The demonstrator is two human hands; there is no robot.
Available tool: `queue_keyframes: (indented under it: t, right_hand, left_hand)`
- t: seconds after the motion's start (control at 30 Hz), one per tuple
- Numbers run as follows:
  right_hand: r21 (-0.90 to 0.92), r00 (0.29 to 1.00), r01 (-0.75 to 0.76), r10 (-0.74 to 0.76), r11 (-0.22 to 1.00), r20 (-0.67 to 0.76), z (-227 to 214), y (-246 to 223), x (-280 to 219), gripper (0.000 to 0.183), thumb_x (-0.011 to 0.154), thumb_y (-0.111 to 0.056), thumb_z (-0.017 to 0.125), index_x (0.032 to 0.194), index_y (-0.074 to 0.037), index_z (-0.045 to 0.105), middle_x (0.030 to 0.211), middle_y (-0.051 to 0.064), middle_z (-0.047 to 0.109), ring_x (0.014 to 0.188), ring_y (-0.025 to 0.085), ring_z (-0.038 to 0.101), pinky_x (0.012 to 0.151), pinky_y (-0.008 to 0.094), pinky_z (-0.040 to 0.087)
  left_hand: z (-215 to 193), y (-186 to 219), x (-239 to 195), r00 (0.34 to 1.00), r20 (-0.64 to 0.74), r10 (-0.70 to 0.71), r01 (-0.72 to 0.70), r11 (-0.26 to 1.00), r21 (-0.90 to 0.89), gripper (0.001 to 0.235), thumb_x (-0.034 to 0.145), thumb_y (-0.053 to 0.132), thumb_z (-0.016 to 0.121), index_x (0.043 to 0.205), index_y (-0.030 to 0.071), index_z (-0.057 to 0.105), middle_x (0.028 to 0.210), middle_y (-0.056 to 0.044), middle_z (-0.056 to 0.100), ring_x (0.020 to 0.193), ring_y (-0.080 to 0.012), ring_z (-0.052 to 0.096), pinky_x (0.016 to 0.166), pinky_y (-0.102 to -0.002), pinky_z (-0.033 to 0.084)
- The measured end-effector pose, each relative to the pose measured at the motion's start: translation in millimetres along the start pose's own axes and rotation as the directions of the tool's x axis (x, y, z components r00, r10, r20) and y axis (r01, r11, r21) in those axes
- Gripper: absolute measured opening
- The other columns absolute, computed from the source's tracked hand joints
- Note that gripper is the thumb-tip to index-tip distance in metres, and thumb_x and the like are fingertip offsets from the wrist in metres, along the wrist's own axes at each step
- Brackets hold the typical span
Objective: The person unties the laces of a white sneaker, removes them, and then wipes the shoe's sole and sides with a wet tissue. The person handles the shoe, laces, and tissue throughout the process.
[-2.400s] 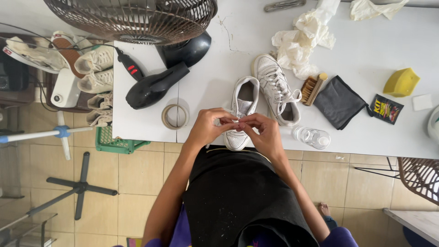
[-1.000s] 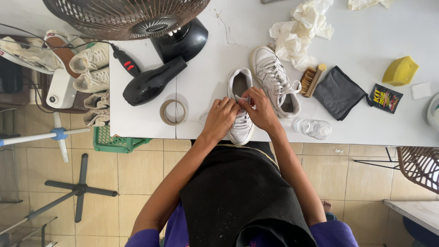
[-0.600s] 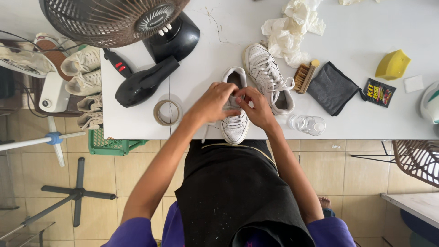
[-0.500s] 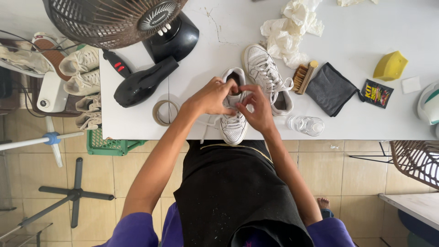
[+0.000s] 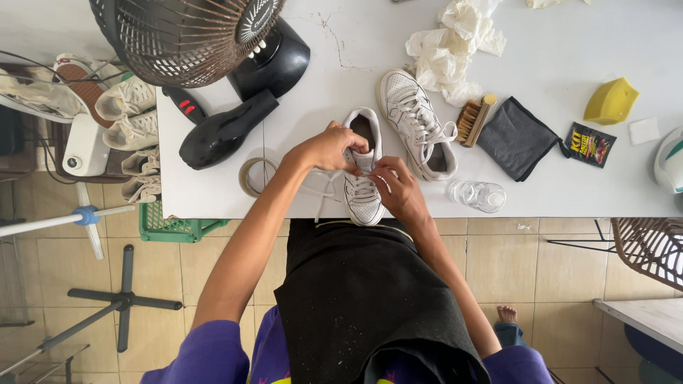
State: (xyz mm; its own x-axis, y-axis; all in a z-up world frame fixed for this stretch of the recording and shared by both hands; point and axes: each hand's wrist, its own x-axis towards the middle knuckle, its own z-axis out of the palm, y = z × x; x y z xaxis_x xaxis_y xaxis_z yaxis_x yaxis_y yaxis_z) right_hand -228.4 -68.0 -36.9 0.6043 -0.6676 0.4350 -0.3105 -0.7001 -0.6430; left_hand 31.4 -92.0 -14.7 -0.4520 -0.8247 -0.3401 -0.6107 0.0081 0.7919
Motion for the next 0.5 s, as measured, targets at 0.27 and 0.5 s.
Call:
queue_keyframes:
  t: [0.27,0.5]
  right_hand:
    - [0.312,0.958,-0.006,0.095,0.950,-0.271,-106.8,-31.3,15.5,0.023,0.106,-0.024,0.069,0.120,-0.008,0.063,0.125,0.019,0.072,0.122,0.038,0.072,0.112,0.056,0.059]
    - [0.363,0.911,-0.343,0.402,0.866,-0.097,-129.5,-21.8,22.3,0.012,0.114,0.004,0.060,0.104,-0.001,0.061,0.087,0.013,0.061,0.068,0.024,0.069,0.053,0.037,0.056]
  left_hand:
    - [21.1,-14.4,-6.7,1.000,0.004,0.025,-0.025,0.990,0.137,0.068,0.077,0.041,0.091,0.136,0.014,0.068,0.133,-0.008,0.080,0.142,-0.0254,0.065,0.133,-0.048,0.021]
    - [49.5,2.2,-33.9,0.783,-0.554,0.283,-0.309,0.950,0.047,0.074,0.092,0.063,0.086,0.139,0.013,0.057,0.115,-0.008,0.065,0.117,-0.0287,0.064,0.110,-0.046,0.046]
